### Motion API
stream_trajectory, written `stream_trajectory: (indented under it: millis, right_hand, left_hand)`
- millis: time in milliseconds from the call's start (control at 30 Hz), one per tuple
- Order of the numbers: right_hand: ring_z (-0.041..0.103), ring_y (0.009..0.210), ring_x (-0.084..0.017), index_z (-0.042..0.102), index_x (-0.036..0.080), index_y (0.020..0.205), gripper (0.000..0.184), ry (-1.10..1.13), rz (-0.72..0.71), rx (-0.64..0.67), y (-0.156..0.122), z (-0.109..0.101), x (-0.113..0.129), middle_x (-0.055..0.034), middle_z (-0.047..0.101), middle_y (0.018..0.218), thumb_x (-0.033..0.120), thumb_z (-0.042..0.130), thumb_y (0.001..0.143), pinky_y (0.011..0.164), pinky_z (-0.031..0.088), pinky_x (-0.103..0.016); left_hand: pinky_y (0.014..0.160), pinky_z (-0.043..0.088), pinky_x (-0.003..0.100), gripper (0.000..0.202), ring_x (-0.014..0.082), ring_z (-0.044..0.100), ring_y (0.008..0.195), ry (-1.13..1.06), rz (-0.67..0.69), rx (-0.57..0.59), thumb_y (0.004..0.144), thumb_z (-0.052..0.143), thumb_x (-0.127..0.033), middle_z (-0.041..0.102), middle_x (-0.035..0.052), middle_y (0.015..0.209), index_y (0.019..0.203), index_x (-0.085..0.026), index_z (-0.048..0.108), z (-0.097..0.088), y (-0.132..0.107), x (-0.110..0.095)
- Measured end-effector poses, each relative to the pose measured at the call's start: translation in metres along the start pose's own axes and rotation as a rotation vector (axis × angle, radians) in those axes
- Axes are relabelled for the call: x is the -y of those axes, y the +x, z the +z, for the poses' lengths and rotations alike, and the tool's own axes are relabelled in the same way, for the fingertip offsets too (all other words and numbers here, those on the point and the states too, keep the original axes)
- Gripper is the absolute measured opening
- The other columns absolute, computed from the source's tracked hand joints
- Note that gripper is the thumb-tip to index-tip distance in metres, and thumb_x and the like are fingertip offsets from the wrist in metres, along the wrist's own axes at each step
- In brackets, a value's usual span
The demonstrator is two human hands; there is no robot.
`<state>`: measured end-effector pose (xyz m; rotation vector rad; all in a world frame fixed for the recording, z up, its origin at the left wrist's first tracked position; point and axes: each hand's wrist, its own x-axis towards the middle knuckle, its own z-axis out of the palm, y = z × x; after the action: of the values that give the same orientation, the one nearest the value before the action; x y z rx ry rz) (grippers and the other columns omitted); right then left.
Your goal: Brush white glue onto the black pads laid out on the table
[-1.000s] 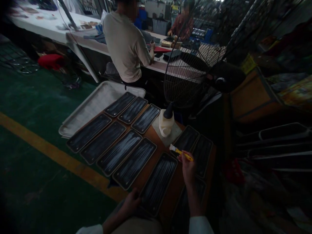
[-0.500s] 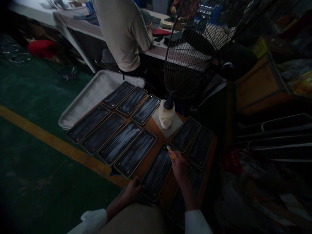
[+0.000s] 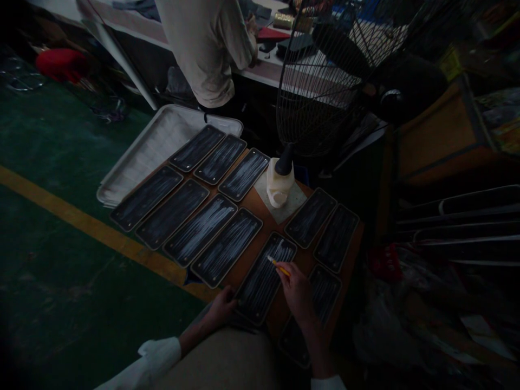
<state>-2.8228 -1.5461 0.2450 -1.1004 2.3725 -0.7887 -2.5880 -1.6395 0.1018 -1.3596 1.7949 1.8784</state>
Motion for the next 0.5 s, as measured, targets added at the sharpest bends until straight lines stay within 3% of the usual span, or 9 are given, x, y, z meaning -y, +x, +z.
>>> stream_trajectory:
  millis: [167, 300, 500]
  right_hand:
    - [0.065, 0.101, -0.022, 0.065, 0.023, 0.111, 0.026, -0.039, -0.009, -0.116, 0.029, -0.009, -0.008, -0.0075, 0.067, 0.107, 0.038, 0.047, 0.098, 0.092, 0.052, -0.038]
    - [0.065, 0.101, -0.022, 0.064, 0.022, 0.113, 0.028, -0.086, -0.035, -0.133, 0.048, -0.002, -0.011, -0.0084, 0.066, 0.108, 0.036, 0.046, 0.098, 0.092, 0.052, -0.039]
    - [0.067, 0.098, -0.021, 0.065, 0.024, 0.11, 0.024, -0.042, -0.043, -0.051, 0.029, 0.006, -0.002, -0.0067, 0.068, 0.105, 0.035, 0.047, 0.098, 0.089, 0.053, -0.037]
  left_hand:
    - [0.068, 0.04, 0.022, 0.024, 0.0124, 0.051, 0.072, 0.027, 0.025, -0.009, 0.071, 0.057, 0.001, 0.051, -0.0058, 0.071, 0.075, -0.02, 0.047, 0.0, 0.001, 0.003]
    - [0.064, 0.039, 0.022, 0.023, 0.0122, 0.051, 0.068, -0.026, 0.037, 0.006, 0.071, 0.056, 0.0, 0.051, -0.0057, 0.069, 0.074, -0.02, 0.046, 0.0, 0.001, 0.004]
    - [0.065, 0.04, 0.022, 0.02, 0.0126, 0.051, 0.069, -0.052, 0.046, -0.014, 0.07, 0.059, -0.004, 0.051, -0.005, 0.07, 0.074, -0.02, 0.047, 0.002, 0.002, 0.008]
